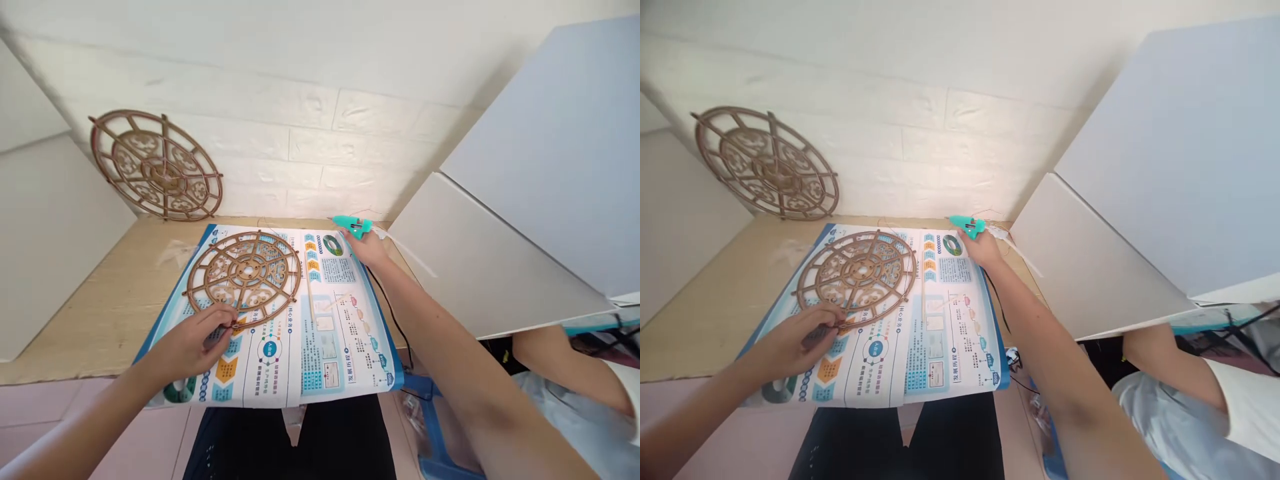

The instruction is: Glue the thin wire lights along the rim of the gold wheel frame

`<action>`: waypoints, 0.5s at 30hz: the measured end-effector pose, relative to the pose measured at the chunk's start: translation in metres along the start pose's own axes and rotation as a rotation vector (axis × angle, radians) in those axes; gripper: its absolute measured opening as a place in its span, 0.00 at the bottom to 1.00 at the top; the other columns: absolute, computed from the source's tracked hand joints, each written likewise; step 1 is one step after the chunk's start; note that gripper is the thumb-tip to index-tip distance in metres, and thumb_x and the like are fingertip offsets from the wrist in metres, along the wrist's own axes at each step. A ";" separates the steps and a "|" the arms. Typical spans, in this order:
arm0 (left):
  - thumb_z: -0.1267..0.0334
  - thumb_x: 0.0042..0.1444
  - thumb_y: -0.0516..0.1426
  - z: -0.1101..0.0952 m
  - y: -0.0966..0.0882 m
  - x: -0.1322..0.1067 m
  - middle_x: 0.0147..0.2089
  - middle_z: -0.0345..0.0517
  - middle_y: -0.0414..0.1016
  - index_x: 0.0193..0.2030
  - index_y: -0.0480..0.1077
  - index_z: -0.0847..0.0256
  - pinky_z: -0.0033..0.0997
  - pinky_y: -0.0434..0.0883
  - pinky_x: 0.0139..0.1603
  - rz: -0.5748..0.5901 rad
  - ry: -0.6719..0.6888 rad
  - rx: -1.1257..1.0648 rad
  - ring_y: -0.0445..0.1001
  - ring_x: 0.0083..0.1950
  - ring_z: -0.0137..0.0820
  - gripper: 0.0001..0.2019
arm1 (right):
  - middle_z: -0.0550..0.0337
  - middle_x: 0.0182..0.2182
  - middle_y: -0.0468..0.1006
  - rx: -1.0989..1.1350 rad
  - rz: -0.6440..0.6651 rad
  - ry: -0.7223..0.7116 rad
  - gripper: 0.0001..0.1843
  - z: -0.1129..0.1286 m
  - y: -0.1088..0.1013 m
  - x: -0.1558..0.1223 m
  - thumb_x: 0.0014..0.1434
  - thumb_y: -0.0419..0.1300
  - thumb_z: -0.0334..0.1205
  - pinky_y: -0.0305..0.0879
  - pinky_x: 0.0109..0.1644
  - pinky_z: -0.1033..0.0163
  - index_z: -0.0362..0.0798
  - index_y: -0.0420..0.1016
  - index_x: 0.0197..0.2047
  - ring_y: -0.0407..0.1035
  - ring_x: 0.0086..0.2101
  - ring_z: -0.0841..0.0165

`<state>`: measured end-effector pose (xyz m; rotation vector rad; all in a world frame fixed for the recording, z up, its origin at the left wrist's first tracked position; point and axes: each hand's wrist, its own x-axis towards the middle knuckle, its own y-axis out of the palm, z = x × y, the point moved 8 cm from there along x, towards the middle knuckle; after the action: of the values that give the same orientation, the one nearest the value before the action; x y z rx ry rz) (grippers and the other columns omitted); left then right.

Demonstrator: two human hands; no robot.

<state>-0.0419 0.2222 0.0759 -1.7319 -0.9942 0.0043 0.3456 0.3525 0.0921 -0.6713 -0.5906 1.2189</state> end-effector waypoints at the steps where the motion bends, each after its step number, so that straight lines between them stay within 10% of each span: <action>1: 0.69 0.68 0.53 -0.002 -0.001 0.000 0.46 0.46 0.80 0.46 0.67 0.56 0.27 0.79 0.46 0.000 0.002 0.021 0.82 0.49 0.33 0.05 | 0.50 0.58 0.77 -0.011 0.005 -0.010 0.22 0.003 0.007 0.004 0.71 0.64 0.50 0.77 0.57 0.46 0.47 0.74 0.62 0.75 0.54 0.58; 15: 0.65 0.65 0.56 -0.003 0.008 0.006 0.55 0.54 0.79 0.54 0.70 0.57 0.45 0.77 0.61 0.106 -0.035 0.193 0.78 0.59 0.43 0.12 | 0.49 0.59 0.76 -0.171 0.112 -0.099 0.21 0.004 0.041 0.015 0.72 0.64 0.50 0.77 0.57 0.47 0.47 0.74 0.62 0.75 0.53 0.58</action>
<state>-0.0315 0.2229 0.0737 -1.6095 -0.8967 0.1934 0.3197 0.3762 0.0652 -0.8001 -0.7543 1.3209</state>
